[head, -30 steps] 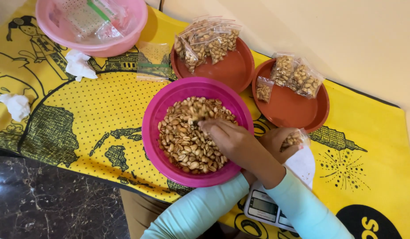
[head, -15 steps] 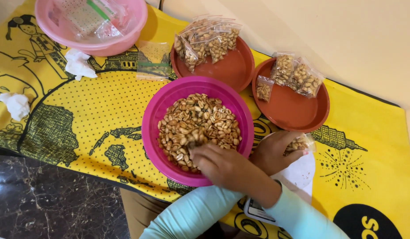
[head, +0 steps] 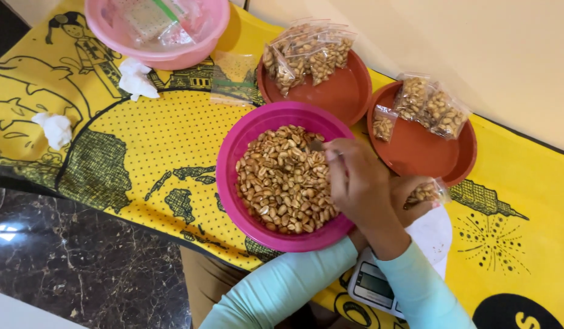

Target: Packaging roasted peanuts into small plastic bags, weighing each bag on a digital scale, and sealing them.

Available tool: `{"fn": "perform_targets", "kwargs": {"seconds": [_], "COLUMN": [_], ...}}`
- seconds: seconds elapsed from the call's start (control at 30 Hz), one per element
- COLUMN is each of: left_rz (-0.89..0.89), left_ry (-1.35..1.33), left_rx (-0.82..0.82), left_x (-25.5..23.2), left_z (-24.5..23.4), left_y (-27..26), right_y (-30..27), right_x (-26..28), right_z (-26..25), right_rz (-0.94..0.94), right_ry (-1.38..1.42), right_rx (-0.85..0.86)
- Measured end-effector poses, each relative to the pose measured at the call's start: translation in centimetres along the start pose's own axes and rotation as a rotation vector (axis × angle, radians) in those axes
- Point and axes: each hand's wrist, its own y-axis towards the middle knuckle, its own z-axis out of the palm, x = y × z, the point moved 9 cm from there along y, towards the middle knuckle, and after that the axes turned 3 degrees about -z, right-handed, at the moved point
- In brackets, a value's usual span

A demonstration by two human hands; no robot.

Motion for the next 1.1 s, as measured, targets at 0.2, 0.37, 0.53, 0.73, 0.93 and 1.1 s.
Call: {"fn": "perform_targets", "kwargs": {"seconds": [0.2,0.37,0.53,0.73,0.93,1.1], "left_rz": [-0.013,-0.081,-0.087,0.174,0.212,0.307], "left_ry": [0.099,0.085,0.119,-0.031,0.228,0.258], "left_rx": [0.072,0.219,0.312,0.158,0.298,0.310], "left_x": [-4.1,-7.1,-6.5,-7.7,-8.0,-9.5], "left_z": [-2.2,-3.4,-3.7,-3.9,-2.8,-3.2], "left_y": [-0.3,0.2,0.1,0.0,-0.7,-0.7], "right_y": [-2.4,-2.6,-7.8,-8.2,-16.7,-20.8], "right_x": [3.8,7.1,-1.8,-6.6,-12.0,-13.1], "right_z": [3.3,4.6,3.7,-14.2,-21.6,-19.7], "right_rz": [-0.392,-0.369,0.272,0.419,0.596,0.669], "right_ry": [-0.415,-0.235,0.060,0.299,-0.013,0.095], "right_rx": [0.098,0.196,0.475,-0.344,-0.542,-0.564]}}
